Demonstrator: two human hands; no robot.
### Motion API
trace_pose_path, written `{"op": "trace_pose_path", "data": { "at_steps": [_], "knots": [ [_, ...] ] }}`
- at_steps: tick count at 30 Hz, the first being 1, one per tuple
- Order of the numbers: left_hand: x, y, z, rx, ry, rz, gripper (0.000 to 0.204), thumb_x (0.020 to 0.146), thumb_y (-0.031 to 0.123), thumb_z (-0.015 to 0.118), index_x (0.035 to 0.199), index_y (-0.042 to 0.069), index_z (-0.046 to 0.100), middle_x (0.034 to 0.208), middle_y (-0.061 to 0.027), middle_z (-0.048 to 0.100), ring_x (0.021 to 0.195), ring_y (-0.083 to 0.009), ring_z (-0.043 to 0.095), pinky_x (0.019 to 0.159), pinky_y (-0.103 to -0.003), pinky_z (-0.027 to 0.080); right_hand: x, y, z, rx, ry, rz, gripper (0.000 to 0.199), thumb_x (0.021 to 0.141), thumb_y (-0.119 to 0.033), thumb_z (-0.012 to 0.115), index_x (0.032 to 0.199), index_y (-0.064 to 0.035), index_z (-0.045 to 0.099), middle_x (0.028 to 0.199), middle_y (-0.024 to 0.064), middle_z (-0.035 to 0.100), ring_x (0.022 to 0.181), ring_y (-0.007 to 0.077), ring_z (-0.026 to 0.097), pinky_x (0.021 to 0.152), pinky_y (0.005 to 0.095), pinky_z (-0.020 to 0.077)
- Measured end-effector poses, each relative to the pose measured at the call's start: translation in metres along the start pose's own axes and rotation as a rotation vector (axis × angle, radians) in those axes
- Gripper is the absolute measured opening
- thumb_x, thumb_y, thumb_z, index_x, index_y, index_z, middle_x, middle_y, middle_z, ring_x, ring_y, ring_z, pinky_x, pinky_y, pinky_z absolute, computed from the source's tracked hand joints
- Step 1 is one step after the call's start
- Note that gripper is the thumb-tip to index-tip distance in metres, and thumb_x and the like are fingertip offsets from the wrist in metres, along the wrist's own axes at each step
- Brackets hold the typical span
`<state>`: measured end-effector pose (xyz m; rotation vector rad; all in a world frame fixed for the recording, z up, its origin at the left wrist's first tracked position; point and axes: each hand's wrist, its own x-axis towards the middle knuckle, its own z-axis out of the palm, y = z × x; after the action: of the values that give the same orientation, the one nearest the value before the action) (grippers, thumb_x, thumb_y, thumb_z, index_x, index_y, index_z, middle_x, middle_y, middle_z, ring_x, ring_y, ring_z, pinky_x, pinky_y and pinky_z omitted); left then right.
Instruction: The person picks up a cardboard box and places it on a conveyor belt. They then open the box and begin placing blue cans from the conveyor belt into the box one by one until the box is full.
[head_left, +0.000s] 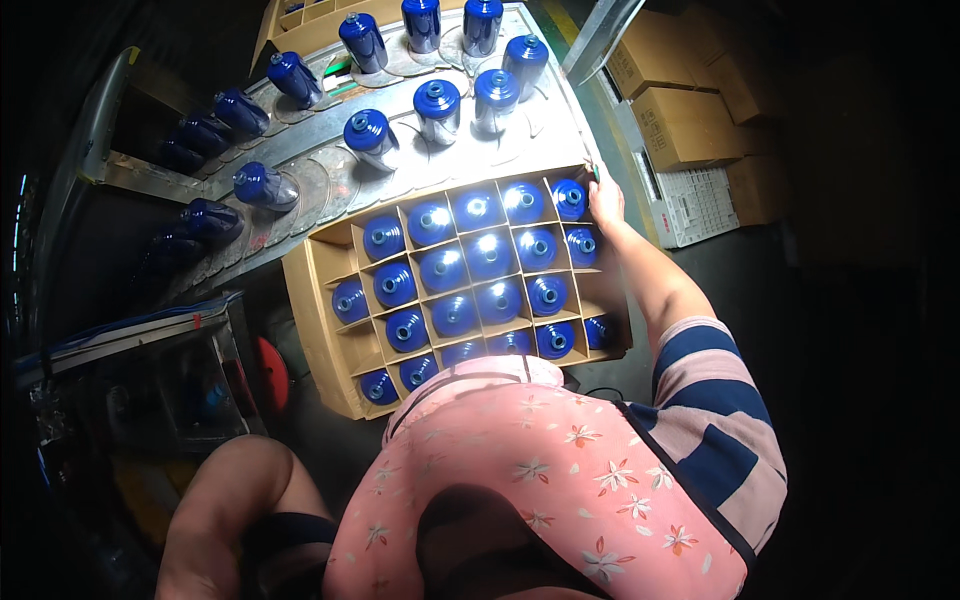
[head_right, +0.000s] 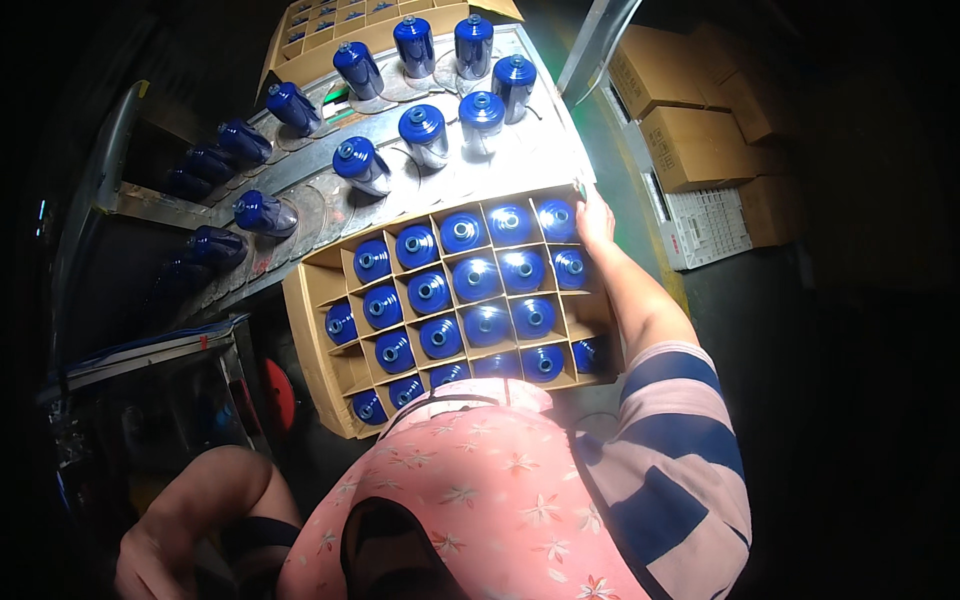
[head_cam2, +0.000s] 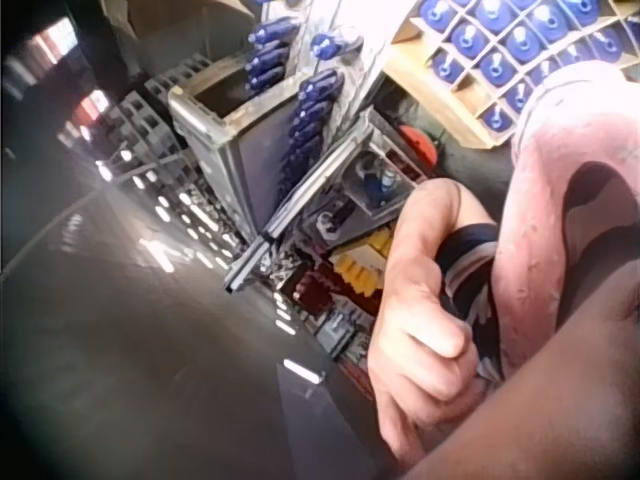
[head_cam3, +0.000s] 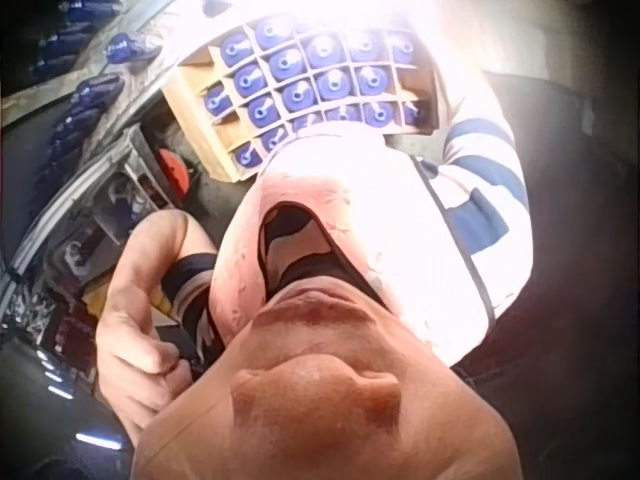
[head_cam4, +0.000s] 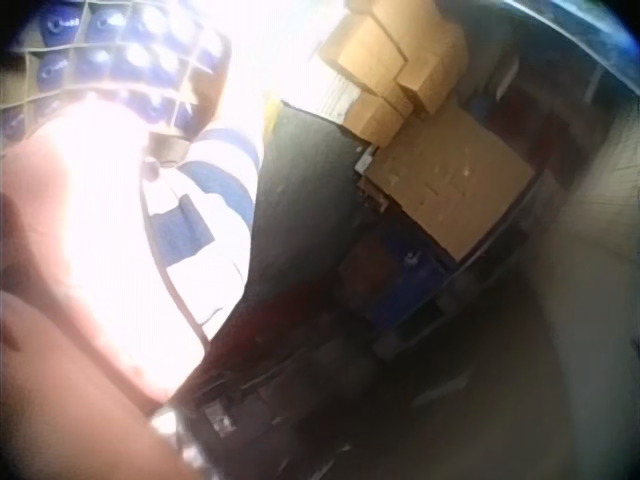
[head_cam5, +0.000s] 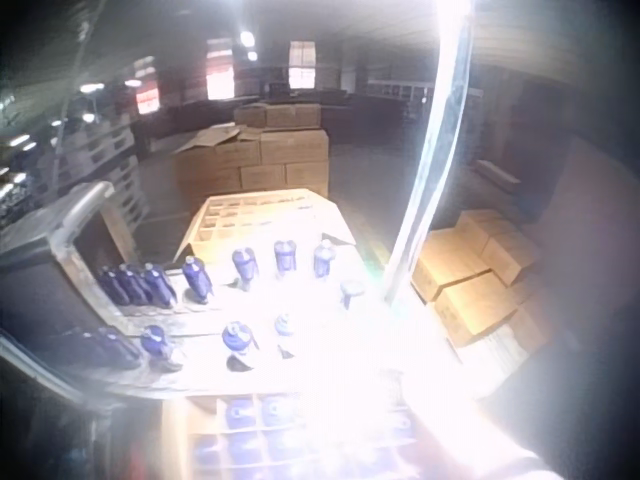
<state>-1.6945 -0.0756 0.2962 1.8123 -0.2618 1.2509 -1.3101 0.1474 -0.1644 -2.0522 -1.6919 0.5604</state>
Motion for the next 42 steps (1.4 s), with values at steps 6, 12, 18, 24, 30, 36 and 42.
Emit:
{"op": "trace_pose_path", "data": {
  "at_steps": [6,12,18,24,30,36,42],
  "knots": [
    [-0.140,-0.070,-0.069,0.117,0.312,-0.117,0.013,0.080,-0.002,0.067,0.070,0.006,0.062,0.068,-0.0020,0.063,0.059,-0.0113,0.056,0.052,-0.022,0.035,0.028,0.016,0.022,0.012,0.006,-0.024,0.042,0.089,-0.012,0.053,0.131,-0.0159,0.053,0.103,0.0235,0.065,0.098,0.0429,0.062,0.086,0.0490,0.0485],
    [-0.312,-0.214,-0.078,0.962,0.936,-1.272,0.033,0.081,0.010,0.072,0.114,0.010,0.068,0.106,-0.0055,0.070,0.104,-0.0171,0.060,0.089,-0.034,0.044,0.032,0.023,0.021,0.043,-0.024,-0.065,0.044,0.090,-0.009,0.052,0.133,-0.0179,0.050,0.104,0.0229,0.066,0.099,0.0422,0.062,0.086,0.0490,0.0479],
    [-0.369,-0.256,-0.099,1.303,0.271,-1.204,0.034,0.080,0.016,0.071,0.115,0.017,0.069,0.111,-0.0039,0.070,0.119,-0.0196,0.055,0.111,-0.045,0.026,0.022,0.010,0.015,0.172,-0.016,-0.086,0.047,0.091,0.000,0.048,0.134,-0.0191,0.051,0.117,0.0141,0.065,0.111,0.0307,0.062,0.094,0.0390,0.0471],
    [-0.344,-0.248,-0.105,1.229,0.283,-1.320,0.031,0.080,0.018,0.071,0.111,0.017,0.071,0.115,-0.0036,0.069,0.119,-0.0183,0.055,0.112,-0.047,0.024,0.026,0.006,0.016,0.155,-0.023,-0.070,0.048,0.091,0.002,0.048,0.134,-0.0182,0.050,0.118,0.0131,0.065,0.113,0.0293,0.062,0.095,0.0373,0.0464],
    [-0.253,-0.199,-0.132,0.959,0.670,-0.950,0.040,0.078,-0.009,0.064,0.118,-0.003,0.065,0.120,-0.0145,0.065,0.118,-0.0241,0.059,0.100,-0.033,0.046,0.036,0.013,0.013,0.162,-0.045,-0.055,0.047,0.091,0.002,0.049,0.133,-0.0183,0.050,0.118,0.0145,0.065,0.112,0.0323,0.061,0.094,0.0398,0.0469],
    [-0.213,-0.271,-0.181,0.899,0.819,-0.855,0.035,0.083,-0.003,0.067,0.118,-0.004,0.065,0.117,-0.0080,0.067,0.104,-0.0132,0.062,0.092,-0.027,0.049,0.035,0.011,0.014,0.119,-0.065,-0.063,0.047,0.091,0.000,0.050,0.133,-0.0194,0.050,0.118,0.0149,0.065,0.112,0.0337,0.061,0.095,0.0412,0.0467],
    [-0.235,-0.370,-0.213,1.190,0.591,-1.113,0.036,0.081,0.019,0.069,0.116,0.017,0.066,0.105,-0.0110,0.069,0.091,-0.0289,0.068,0.078,-0.035,0.053,0.035,0.006,0.016,0.117,-0.078,-0.016,0.048,0.089,0.002,0.049,0.132,-0.0194,0.051,0.121,0.0150,0.064,0.113,0.0332,0.060,0.096,0.0403,0.0458]
  ]
}}
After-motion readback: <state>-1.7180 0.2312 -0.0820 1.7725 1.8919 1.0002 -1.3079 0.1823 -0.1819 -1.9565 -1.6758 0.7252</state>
